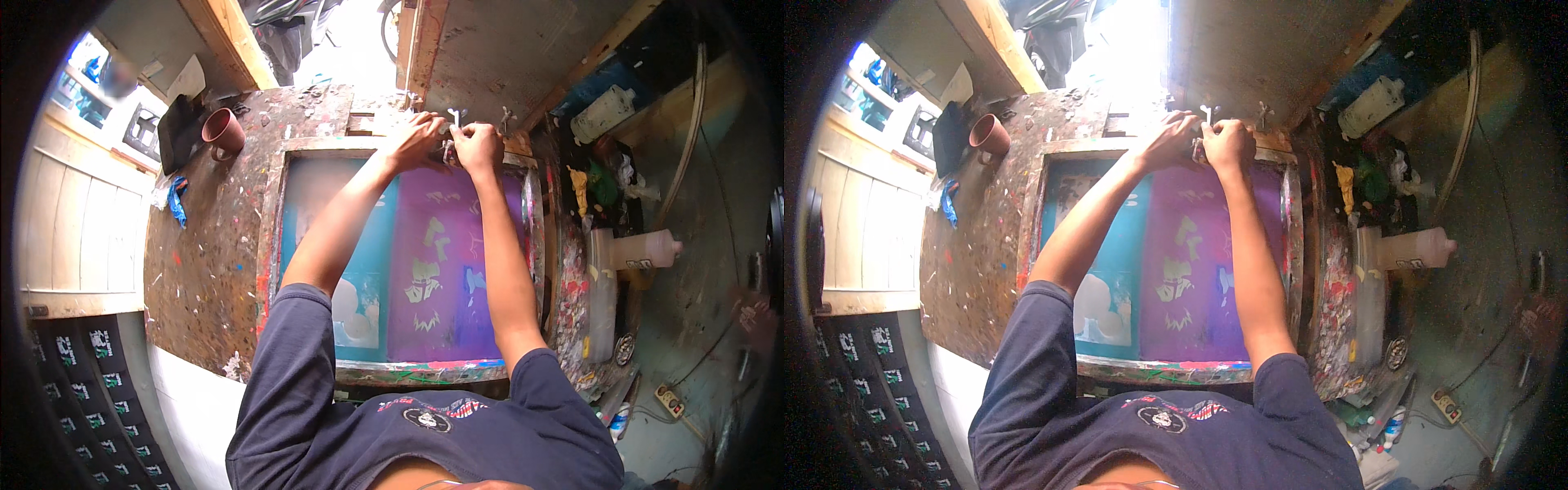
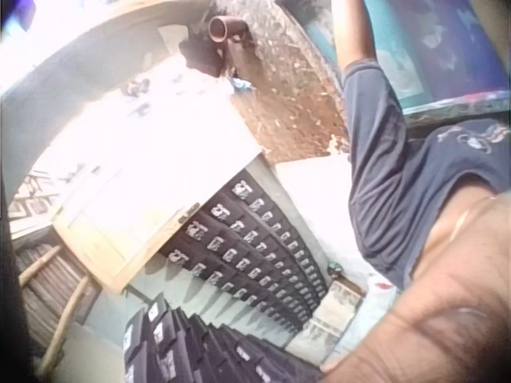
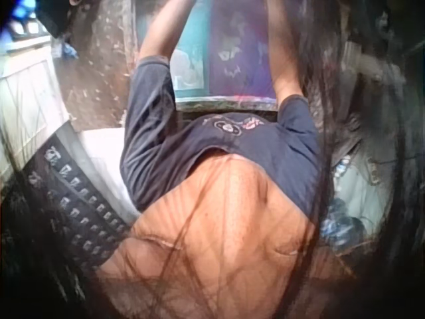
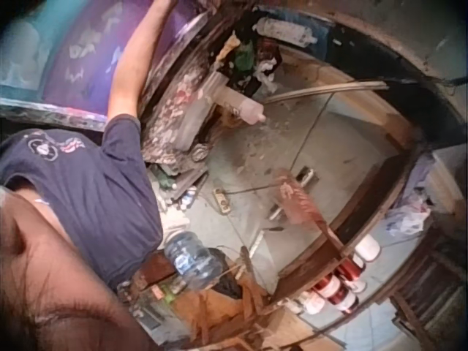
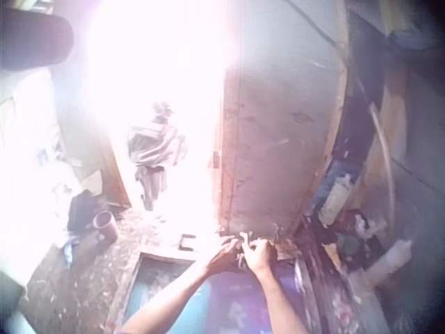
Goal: The person picks up a screen printing frame and places it on a workbench. They then repeatedly adjust and tighten the clamps on the frame to secure it in place.
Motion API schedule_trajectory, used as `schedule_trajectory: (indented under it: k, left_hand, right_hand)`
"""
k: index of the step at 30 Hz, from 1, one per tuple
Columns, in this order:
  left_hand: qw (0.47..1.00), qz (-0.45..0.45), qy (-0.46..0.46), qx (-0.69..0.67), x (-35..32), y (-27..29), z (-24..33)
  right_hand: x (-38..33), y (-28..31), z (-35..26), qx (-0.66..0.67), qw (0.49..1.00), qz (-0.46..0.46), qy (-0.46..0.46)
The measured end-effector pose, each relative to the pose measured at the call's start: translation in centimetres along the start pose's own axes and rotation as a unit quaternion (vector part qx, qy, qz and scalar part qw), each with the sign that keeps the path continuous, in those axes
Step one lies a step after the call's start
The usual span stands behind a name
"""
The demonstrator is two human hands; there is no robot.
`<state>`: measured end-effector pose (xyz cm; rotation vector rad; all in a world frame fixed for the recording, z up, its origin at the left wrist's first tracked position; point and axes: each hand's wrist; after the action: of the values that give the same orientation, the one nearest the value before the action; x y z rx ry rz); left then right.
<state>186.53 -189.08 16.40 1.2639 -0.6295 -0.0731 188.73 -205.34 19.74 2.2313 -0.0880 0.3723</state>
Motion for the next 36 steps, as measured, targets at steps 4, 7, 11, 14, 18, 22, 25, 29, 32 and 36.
schedule_trajectory:
  k: [4, 7, 11, 14, 18, 22, 25, 29, 32, 36]
  left_hand:
    - [1.0, -0.007, -0.003, -0.006, 0.0, -0.2, -0.7]
    - [0.999, 0.01, -0.005, -0.051, 0.1, -0.9, -1.5]
    - [0.996, 0.014, 0.001, -0.087, 0.1, -1.3, -1.8]
    - [0.996, -0.002, 0.001, -0.09, 0.1, -0.8, -1.5]
    - [0.997, -0.006, 0.003, -0.071, 0.1, -0.3, -1.2]
    - [0.999, -0.006, 0.008, -0.053, 0.1, -0.4, -1.1]
    - [0.999, -0.011, 0.005, -0.051, 0.2, -0.4, -1.2]
    - [0.998, -0.023, 0.014, -0.052, 0.3, -0.1, -1.0]
    - [0.997, 0.001, 0.011, -0.074, 0.3, -0.3, -1.0]
    - [0.994, 0.039, 0.009, -0.103, 0.3, -1.3, -1.5]
  right_hand:
    - [-0.2, -0.9, -0.1, -0.04, 0.999, 0.007, 0.021]
    - [-0.4, -1.2, -0.5, -0.072, 0.996, 0.007, 0.059]
    - [-0.9, -1.1, -1.0, -0.067, 0.992, 0.018, 0.105]
    - [-0.5, -0.6, -0.5, -0.021, 0.995, -0.037, 0.086]
    - [3.1, -0.4, 1.3, 0.03, 0.998, -0.041, 0.04]
    - [6.4, -1.8, 2.1, 0.103, 0.988, -0.117, -0.005]
    - [5.8, -2.5, 1.1, 0.055, 0.986, -0.143, -0.073]
    - [3.0, -1.8, -0.9, -0.112, 0.994, -0.009, 0.015]
    - [1.9, -1.2, -1.9, -0.079, 0.995, -0.057, -0.012]
    - [1.9, -1.5, -1.8, -0.042, 0.996, -0.066, -0.031]
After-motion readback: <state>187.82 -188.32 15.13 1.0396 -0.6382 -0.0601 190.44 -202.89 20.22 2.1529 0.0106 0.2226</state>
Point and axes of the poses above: each hand's wrist, its own x-axis towards the middle knuckle, its own y-axis out of the back of the hand, z = x × y, and after that the axes turned 1 degree about z, right-handed
